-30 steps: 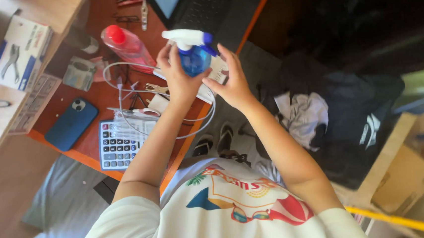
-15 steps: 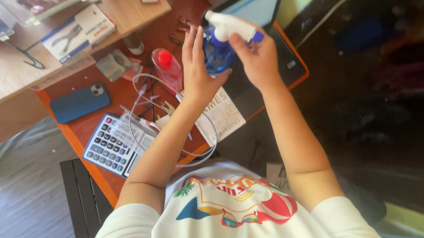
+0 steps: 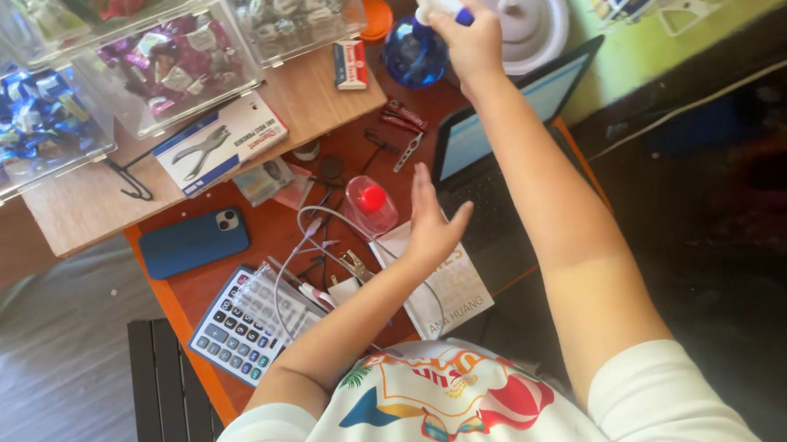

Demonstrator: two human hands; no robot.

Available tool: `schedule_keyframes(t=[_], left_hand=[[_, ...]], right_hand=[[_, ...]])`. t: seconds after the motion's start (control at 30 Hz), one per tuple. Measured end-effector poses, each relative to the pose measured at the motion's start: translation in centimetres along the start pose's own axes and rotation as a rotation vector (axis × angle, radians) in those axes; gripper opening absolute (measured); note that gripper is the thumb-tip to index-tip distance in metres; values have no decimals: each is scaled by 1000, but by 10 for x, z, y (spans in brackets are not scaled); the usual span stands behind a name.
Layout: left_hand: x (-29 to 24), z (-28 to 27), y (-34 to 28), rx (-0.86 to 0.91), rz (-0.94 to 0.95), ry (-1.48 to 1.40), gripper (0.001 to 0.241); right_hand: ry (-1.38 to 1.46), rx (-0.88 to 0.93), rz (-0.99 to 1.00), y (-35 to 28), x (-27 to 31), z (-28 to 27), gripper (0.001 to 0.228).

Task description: Cleaning the floor of a small shop and preparing juice sachets for hanging by punching holes in them.

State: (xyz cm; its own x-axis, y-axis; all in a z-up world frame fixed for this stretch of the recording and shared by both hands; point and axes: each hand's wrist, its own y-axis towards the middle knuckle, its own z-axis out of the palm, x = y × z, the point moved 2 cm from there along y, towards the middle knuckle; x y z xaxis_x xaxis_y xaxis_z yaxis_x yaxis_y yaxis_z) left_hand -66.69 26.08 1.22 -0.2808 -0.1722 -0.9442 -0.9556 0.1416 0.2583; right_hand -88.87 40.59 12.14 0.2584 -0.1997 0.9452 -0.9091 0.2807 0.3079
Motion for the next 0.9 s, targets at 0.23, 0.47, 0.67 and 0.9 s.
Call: schedule_keyframes(t=[0.23, 0.47, 0.67, 0.9], left_hand=[[28, -7, -20, 141, -153, 8, 103], [-1, -35, -25, 140, -112, -62, 87], [-78, -105, -33, 410, 73, -285, 49], [-46, -135, -53, 409, 88, -225, 41]], right_hand=[[-203, -14, 165, 44, -114, -15, 38], [-1001, -10, -179, 11, -19, -11, 59], [-296, 353, 54, -132, 102, 11, 39], [-171, 249, 248, -277, 63, -29, 34]])
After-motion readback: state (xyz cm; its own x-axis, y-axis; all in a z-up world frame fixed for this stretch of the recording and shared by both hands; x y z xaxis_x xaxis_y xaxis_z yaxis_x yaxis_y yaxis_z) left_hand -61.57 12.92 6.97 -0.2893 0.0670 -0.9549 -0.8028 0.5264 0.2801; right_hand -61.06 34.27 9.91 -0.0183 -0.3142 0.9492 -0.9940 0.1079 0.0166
